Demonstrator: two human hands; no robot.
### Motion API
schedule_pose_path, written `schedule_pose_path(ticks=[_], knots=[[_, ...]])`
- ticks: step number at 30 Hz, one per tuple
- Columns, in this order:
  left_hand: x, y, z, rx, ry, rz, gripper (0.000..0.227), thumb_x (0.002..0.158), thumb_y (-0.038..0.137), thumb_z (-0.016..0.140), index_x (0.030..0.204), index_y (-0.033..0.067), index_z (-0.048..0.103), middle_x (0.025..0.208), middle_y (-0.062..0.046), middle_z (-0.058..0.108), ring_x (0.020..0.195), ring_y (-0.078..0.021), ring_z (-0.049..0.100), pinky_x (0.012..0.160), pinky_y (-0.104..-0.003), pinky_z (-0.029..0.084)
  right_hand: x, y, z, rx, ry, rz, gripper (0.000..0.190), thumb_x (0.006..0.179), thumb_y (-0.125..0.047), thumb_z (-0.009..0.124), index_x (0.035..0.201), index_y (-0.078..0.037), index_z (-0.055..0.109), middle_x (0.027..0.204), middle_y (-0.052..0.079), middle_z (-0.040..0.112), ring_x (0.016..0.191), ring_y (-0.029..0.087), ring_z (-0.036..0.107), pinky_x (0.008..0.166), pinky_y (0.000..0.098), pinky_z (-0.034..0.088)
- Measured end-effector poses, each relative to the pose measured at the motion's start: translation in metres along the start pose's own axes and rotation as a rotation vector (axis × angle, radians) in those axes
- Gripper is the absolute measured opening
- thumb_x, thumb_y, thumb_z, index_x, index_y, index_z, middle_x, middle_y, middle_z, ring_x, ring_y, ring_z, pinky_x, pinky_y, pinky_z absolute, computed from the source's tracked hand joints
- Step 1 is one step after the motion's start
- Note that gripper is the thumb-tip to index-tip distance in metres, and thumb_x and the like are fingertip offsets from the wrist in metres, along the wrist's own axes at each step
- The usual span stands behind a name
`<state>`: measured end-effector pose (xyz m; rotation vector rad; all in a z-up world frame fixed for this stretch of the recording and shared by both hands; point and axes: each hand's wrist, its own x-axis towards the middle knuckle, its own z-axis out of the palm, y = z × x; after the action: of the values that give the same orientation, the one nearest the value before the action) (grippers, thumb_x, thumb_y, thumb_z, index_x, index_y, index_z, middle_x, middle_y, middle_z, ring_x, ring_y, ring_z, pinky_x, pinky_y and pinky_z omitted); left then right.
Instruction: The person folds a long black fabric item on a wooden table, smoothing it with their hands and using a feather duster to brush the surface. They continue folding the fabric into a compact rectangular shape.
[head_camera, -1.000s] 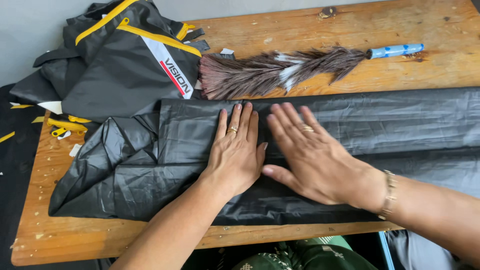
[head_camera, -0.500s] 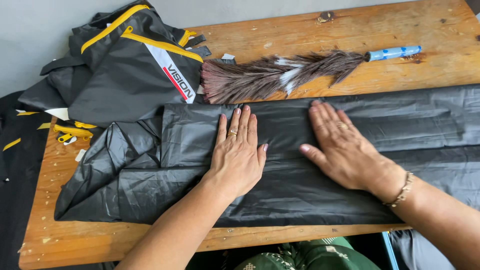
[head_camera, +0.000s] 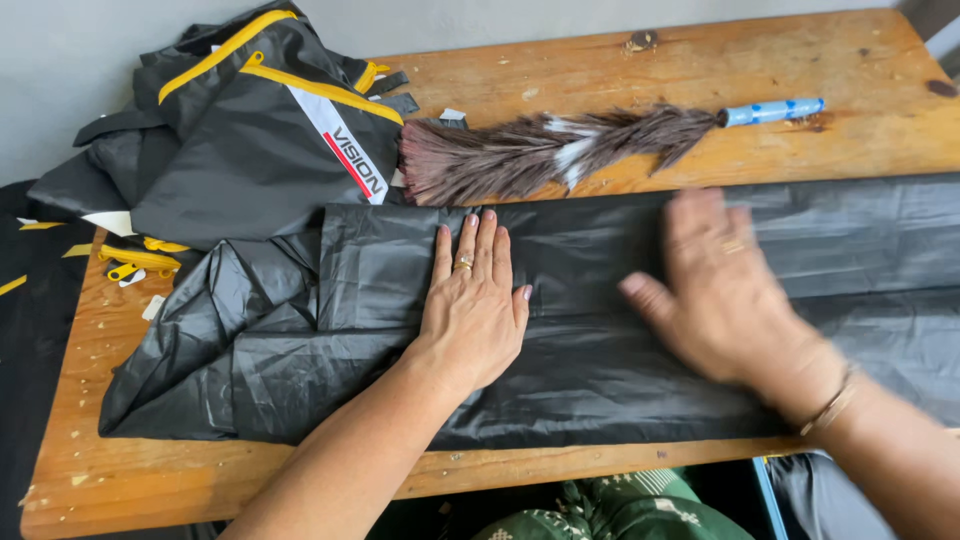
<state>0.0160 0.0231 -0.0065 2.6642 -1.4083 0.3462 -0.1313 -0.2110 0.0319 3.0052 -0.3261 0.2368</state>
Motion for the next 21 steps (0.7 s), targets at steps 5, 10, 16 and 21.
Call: schedule_pose_path(ticks=[5, 10, 16, 21], knots=[[0.001, -0.002, 0.013, -0.015, -0.001, 0.000, 0.073, 0.100, 0.041, 0.037, 0.155, -0.0063, 0.032, 0.166, -0.026, 0.027, 0.156, -0.0376, 0.022, 0.128, -0.055, 0.007, -0.002, -0.103, -0.027, 0.336, 0.004, -0.453, 0.091, 0.104, -0.060, 0.043, 0.154, 0.015, 0.027, 0.160, 0.036, 0.031, 0.153, 0.042, 0.028, 0.127, 0.0512, 0.016], [0.000, -0.005, -0.002, -0.044, 0.023, 0.025, 0.071, 0.099, 0.038, 0.045, 0.153, -0.0078, 0.037, 0.163, -0.028, 0.032, 0.154, -0.0389, 0.027, 0.128, -0.056, 0.011, -0.001, -0.077, 0.002, 0.292, 0.025, -0.373, 0.090, 0.104, -0.058, 0.042, 0.158, 0.011, 0.021, 0.165, 0.031, 0.023, 0.156, 0.041, 0.019, 0.128, 0.0505, 0.013], [-0.001, -0.006, -0.004, -0.029, 0.036, 0.051, 0.068, 0.102, 0.038, 0.041, 0.152, -0.0073, 0.039, 0.162, -0.028, 0.035, 0.154, -0.0392, 0.029, 0.128, -0.056, 0.013, -0.018, -0.009, 0.020, 0.152, 0.031, -0.166, 0.093, 0.101, -0.057, 0.041, 0.159, 0.012, 0.020, 0.165, 0.033, 0.026, 0.155, 0.043, 0.024, 0.126, 0.0518, 0.018], [-0.002, -0.006, -0.001, -0.006, 0.032, 0.037, 0.068, 0.102, 0.039, 0.039, 0.153, -0.0062, 0.039, 0.162, -0.027, 0.035, 0.153, -0.0385, 0.029, 0.127, -0.056, 0.013, -0.016, 0.046, 0.026, 0.098, -0.121, 0.107, 0.094, 0.102, -0.060, 0.033, 0.158, 0.015, 0.020, 0.162, 0.038, 0.026, 0.152, 0.049, 0.023, 0.122, 0.0570, 0.018]])
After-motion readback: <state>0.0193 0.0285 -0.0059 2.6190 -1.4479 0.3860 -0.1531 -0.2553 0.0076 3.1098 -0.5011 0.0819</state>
